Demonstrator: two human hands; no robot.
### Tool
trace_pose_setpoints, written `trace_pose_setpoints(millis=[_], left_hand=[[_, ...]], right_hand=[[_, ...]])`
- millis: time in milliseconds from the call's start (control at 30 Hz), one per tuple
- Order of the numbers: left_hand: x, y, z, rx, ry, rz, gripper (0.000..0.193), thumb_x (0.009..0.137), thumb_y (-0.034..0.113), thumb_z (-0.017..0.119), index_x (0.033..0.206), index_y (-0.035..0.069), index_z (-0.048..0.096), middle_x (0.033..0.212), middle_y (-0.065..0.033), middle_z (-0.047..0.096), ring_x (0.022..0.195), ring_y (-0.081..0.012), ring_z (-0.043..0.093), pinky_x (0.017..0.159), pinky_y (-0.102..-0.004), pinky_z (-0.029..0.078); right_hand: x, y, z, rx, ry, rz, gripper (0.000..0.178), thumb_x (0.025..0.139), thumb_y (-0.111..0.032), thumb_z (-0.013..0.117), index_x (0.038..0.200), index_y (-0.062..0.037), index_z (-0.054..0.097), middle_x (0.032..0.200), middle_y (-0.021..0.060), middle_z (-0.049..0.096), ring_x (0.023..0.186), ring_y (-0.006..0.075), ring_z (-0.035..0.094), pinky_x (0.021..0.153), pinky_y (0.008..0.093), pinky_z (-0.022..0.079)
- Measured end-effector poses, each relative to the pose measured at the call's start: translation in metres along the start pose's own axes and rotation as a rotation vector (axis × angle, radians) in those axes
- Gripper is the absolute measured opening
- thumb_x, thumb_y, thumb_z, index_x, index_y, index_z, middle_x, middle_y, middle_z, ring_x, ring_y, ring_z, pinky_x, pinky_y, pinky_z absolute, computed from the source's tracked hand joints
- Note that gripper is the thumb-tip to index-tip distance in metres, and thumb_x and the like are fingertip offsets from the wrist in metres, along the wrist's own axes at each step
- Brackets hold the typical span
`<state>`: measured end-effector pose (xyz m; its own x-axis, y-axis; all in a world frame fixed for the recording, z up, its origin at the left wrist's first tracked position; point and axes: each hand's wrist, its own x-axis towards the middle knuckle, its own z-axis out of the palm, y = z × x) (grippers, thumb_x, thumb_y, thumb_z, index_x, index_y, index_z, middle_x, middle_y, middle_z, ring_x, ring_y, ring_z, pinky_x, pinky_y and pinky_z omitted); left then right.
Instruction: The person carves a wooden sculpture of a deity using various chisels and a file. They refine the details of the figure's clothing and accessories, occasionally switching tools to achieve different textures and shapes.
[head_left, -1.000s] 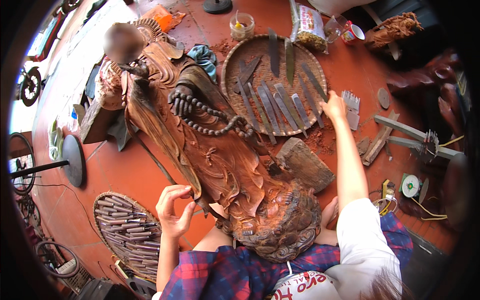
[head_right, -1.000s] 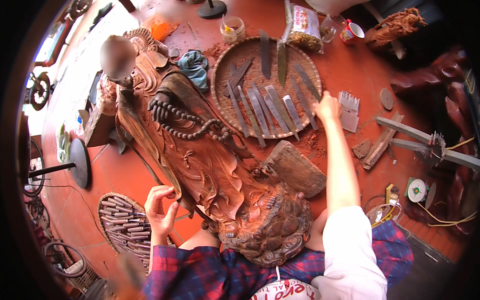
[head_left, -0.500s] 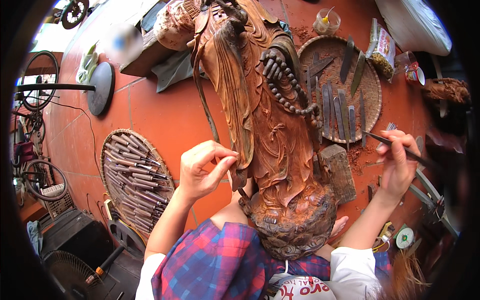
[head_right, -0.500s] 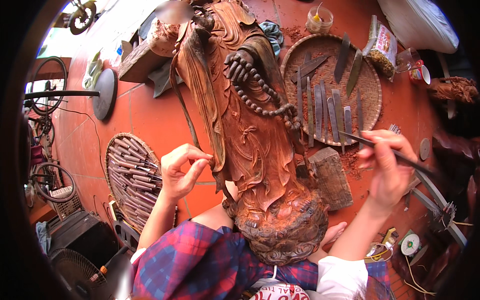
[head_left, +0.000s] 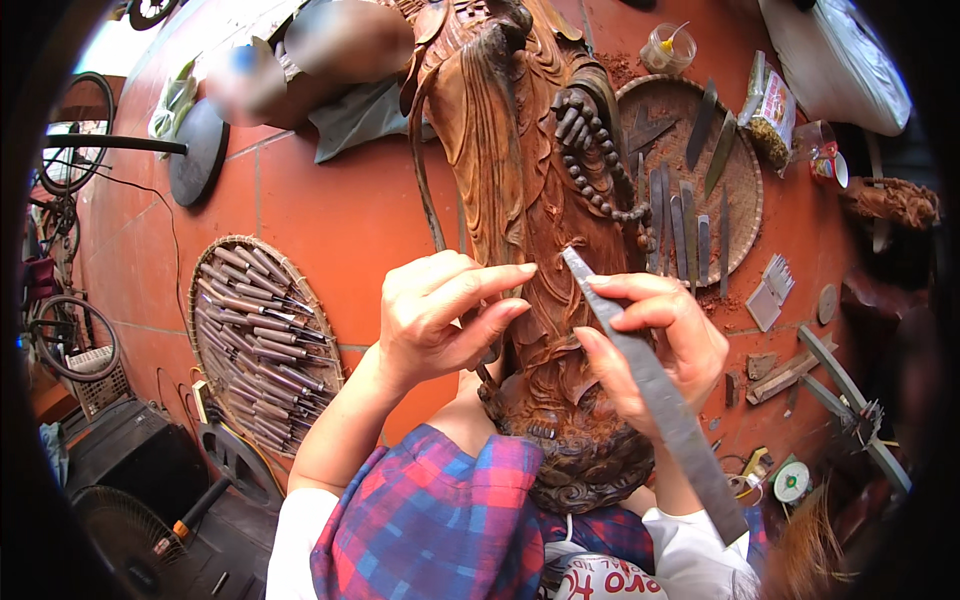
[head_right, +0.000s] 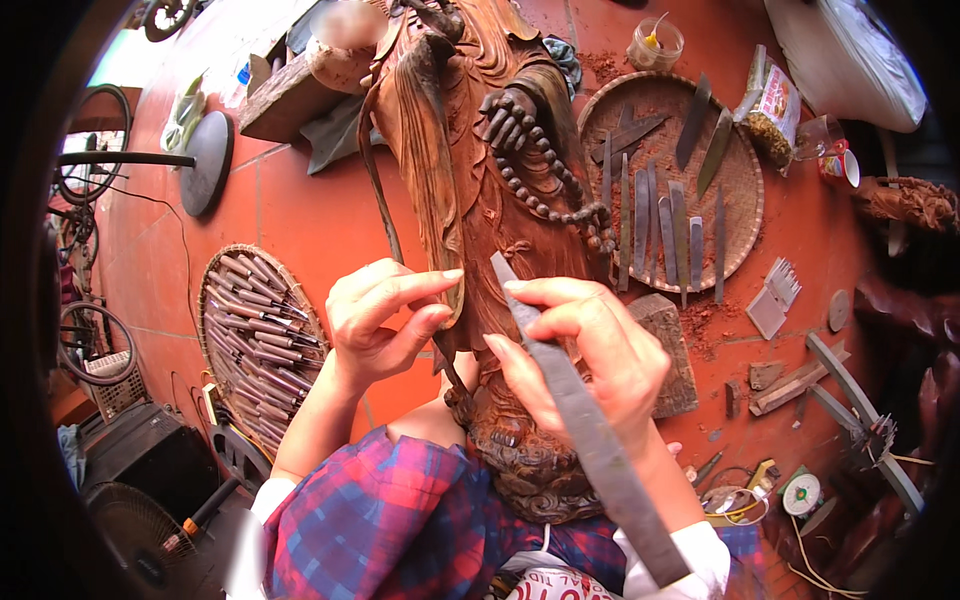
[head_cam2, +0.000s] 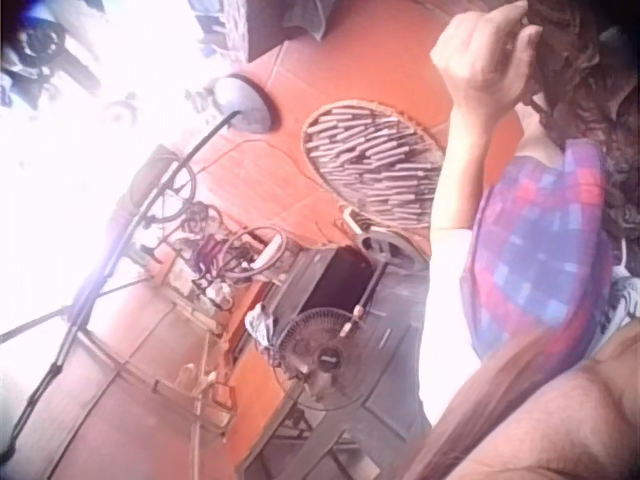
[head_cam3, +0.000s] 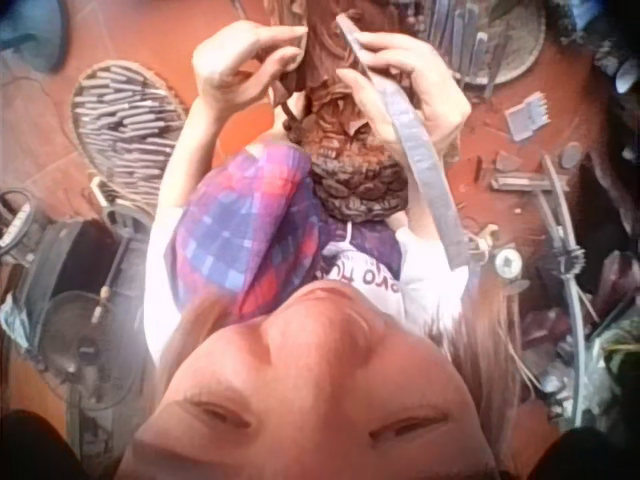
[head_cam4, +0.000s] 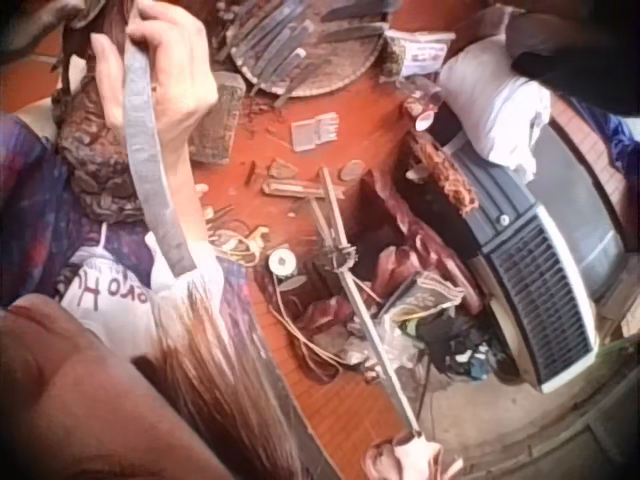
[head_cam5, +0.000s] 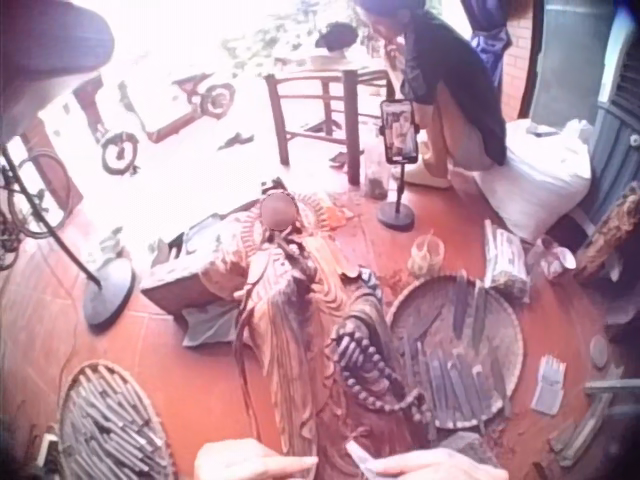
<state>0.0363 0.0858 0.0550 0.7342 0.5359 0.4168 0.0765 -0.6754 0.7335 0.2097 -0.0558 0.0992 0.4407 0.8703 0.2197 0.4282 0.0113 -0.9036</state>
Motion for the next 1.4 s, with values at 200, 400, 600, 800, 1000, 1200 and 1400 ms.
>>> trace_pose_setpoints(millis=[200, 400, 600, 800, 1000, 1200, 1400], left_hand=[[0.004, -0.008, 0.001, 0.074, -0.096, 0.077, 0.044, 0.08, 0.016, 0.079, 0.123, 0.012, 0.074, 0.06, 0.0009, 0.05, 0.049, -0.0147, 0.048, 0.048, -0.0302, 0.041], [0.013, -0.01, 0.003, 0.053, -0.125, 0.038, 0.048, 0.08, 0.015, 0.077, 0.128, 0.013, 0.071, 0.063, 0.0013, 0.053, 0.055, -0.015, 0.055, 0.05, -0.0303, 0.044], [0.011, -0.011, 0.008, 0.057, -0.145, 0.084, 0.044, 0.08, 0.015, 0.078, 0.124, 0.01, 0.073, 0.062, 0.0009, 0.054, 0.052, -0.0149, 0.054, 0.049, -0.0306, 0.043], [0.022, -0.024, 0.002, 0.031, -0.1, 0.125, 0.046, 0.077, 0.012, 0.079, 0.122, 0.008, 0.074, 0.06, 0.0013, 0.05, 0.05, -0.0149, 0.049, 0.047, -0.0311, 0.039], [0.012, -0.017, 0.002, 0.057, -0.175, 0.089, 0.051, 0.082, 0.019, 0.078, 0.132, 0.015, 0.069, 0.063, 0.0031, 0.048, 0.055, -0.0138, 0.053, 0.052, -0.0294, 0.045], [0.009, -0.016, 0.005, 0.061, -0.203, 0.073, 0.051, 0.082, 0.021, 0.078, 0.132, 0.014, 0.068, 0.065, 0.0021, 0.051, 0.055, -0.0147, 0.054, 0.052, -0.0298, 0.046], [0.017, -0.018, 0.002, 0.079, -0.158, 0.06, 0.047, 0.083, 0.023, 0.078, 0.128, 0.014, 0.07, 0.066, 0.0009, 0.051, 0.058, -0.0157, 0.055, 0.053, -0.0306, 0.046]], right_hand=[[0.014, 0.013, 0.02, -0.136, 0.065, -0.168, 0.028, 0.073, 0.006, 0.08, 0.076, -0.0025, 0.053, 0.087, 0.0147, 0.07, 0.079, 0.0256, 0.074, 0.067, 0.0327, 0.06], [0.031, 0.015, 0.033, -0.104, 0.071, -0.106, 0.027, 0.075, 0.01, 0.076, 0.075, -0.0014, 0.052, 0.091, 0.0149, 0.069, 0.086, 0.0262, 0.073, 0.074, 0.0341, 0.06], [0.022, 0.014, 0.033, -0.158, 0.064, -0.107, 0.028, 0.077, 0.013, 0.074, 0.074, -0.0019, 0.051, 0.086, 0.0134, 0.067, 0.089, 0.0274, 0.074, 0.074, 0.0344, 0.06], [0.037, 0.005, 0.042, -0.138, 0.11, -0.041, 0.026, 0.079, 0.012, 0.074, 0.074, -0.0013, 0.051, 0.085, 0.0119, 0.066, 0.087, 0.026, 0.073, 0.076, 0.0335, 0.059], [0.029, 0.002, 0.038, -0.095, 0.106, 0.027, 0.026, 0.079, 0.011, 0.074, 0.075, -0.0014, 0.052, 0.084, 0.011, 0.065, 0.086, 0.0248, 0.072, 0.077, 0.0329, 0.057], [0.02, 0.005, 0.036, -0.1, 0.103, 0.039, 0.027, 0.079, 0.011, 0.073, 0.074, -0.002, 0.05, 0.083, 0.0106, 0.064, 0.086, 0.0245, 0.073, 0.076, 0.0324, 0.057], [0.03, 0.007, 0.043, -0.085, 0.164, -0.026, 0.024, 0.075, 0.011, 0.076, 0.076, -0.0005, 0.056, 0.082, 0.0127, 0.067, 0.072, 0.0207, 0.07, 0.063, 0.0295, 0.056]])
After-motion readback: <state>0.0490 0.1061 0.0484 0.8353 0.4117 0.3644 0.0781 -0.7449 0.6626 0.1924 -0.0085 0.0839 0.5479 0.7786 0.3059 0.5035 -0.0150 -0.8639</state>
